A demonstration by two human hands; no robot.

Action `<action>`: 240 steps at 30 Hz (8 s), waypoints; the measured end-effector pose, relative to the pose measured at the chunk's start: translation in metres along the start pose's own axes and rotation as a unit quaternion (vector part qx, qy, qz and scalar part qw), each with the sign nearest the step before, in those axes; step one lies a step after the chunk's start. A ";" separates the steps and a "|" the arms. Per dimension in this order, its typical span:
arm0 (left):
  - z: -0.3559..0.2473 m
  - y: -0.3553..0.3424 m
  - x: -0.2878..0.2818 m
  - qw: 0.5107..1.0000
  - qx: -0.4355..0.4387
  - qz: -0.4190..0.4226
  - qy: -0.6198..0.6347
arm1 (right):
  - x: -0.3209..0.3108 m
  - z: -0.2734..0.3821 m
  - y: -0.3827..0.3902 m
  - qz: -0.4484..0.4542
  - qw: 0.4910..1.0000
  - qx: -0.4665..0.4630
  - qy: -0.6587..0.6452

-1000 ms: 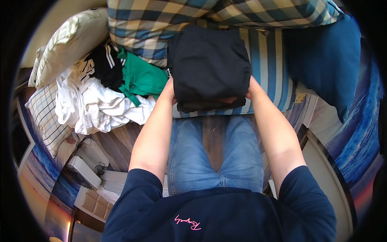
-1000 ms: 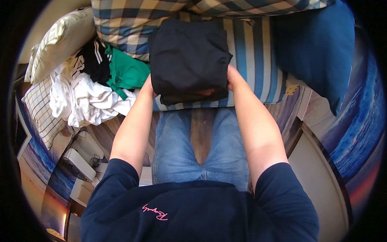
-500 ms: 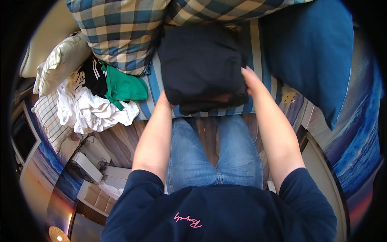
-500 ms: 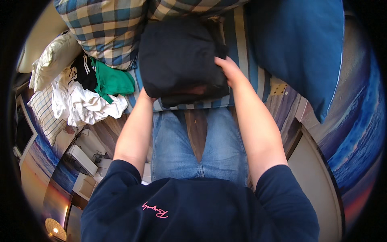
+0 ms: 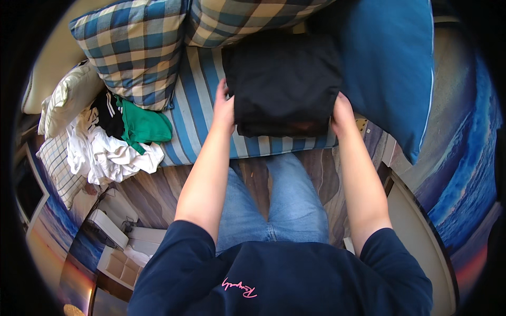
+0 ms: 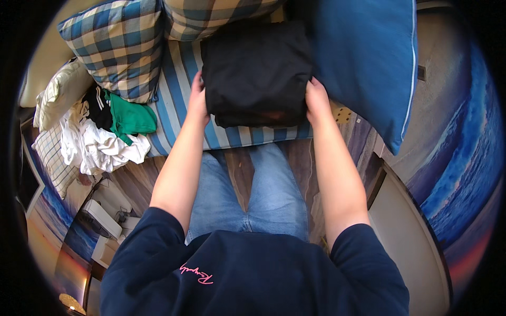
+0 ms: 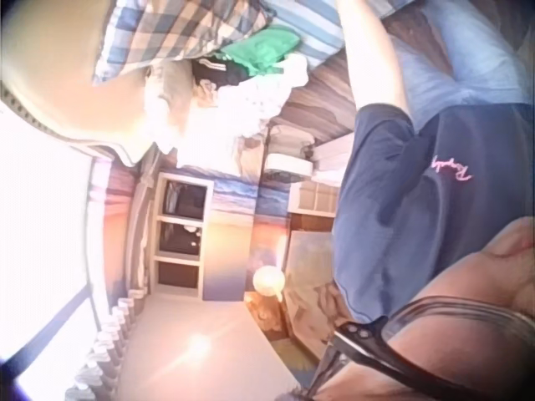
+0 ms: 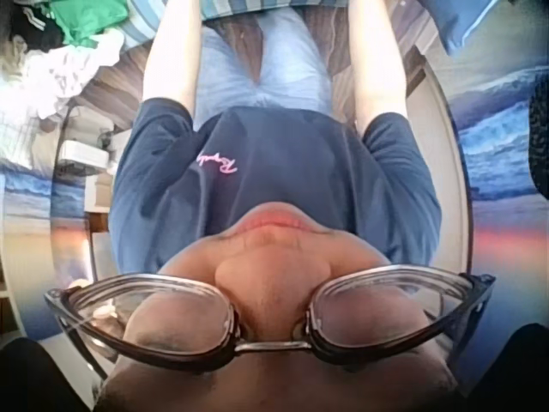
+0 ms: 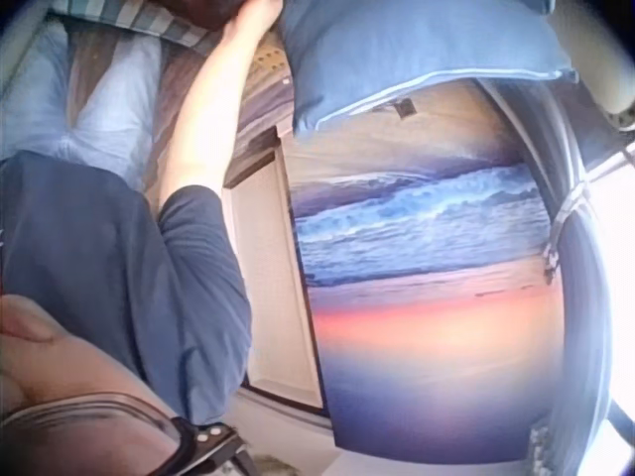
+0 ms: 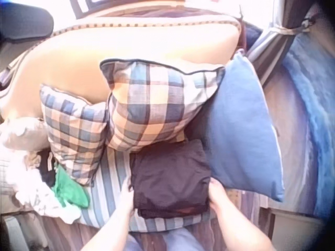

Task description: The person folds several garments by hand on a sofa, including a brown top, black shorts, a black jacket, and a green shirt. Each item is smoothed, folded, and placed in a growing stack.

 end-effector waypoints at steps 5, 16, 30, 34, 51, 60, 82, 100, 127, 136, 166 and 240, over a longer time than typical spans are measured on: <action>-0.112 0.060 0.026 0.937 0.323 0.040 -0.125 | 0.056 0.109 0.114 -0.138 0.840 -0.451 0.269; -0.092 0.082 -0.012 0.859 0.292 0.049 -0.419 | 0.127 0.058 0.126 -0.275 0.553 -0.384 0.686; -0.012 -0.059 -0.449 0.927 0.092 -0.098 -0.349 | 0.320 -0.131 0.199 0.072 0.844 -0.173 0.502; -0.101 0.054 -0.311 0.932 0.081 0.101 -0.338 | 0.337 -0.167 0.198 0.072 0.956 0.108 0.263; -0.291 0.285 -0.092 0.920 0.256 0.270 -0.122 | 0.304 0.043 0.314 0.419 0.853 0.145 -0.276; -0.242 0.210 -0.010 0.975 0.188 0.100 0.068 | 0.186 0.160 0.341 0.473 0.846 0.029 -0.245; -0.369 0.259 0.120 0.783 0.302 0.435 -0.326 | 0.051 0.333 0.409 0.437 0.780 -0.258 -0.366; -0.335 0.283 0.292 0.729 -0.075 0.524 0.434 | 0.063 0.280 0.378 0.482 0.828 -0.161 0.237; -0.300 0.286 0.315 0.852 -0.139 0.373 0.340 | -0.113 0.297 0.215 0.306 0.927 0.080 -0.202; -0.240 0.265 0.307 0.911 -0.151 0.318 0.214 | -0.142 0.328 0.228 0.233 0.922 -0.075 -0.300; -0.179 0.242 0.244 0.901 -0.248 0.165 0.316 | -0.202 0.164 0.174 0.072 0.942 0.095 -0.313; -0.270 0.189 0.388 0.707 0.343 0.202 -0.585 | -0.044 0.253 0.326 0.357 0.805 -0.334 0.338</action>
Point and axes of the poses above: each hand's wrist, its own y-axis away from the middle knuckle, its own x-axis out of the palm, z = x × y, the point moved 9 cm from there along -y, towards the middle knuckle, and after that the axes turned 4 degrees about x, right-handed, at the moved point
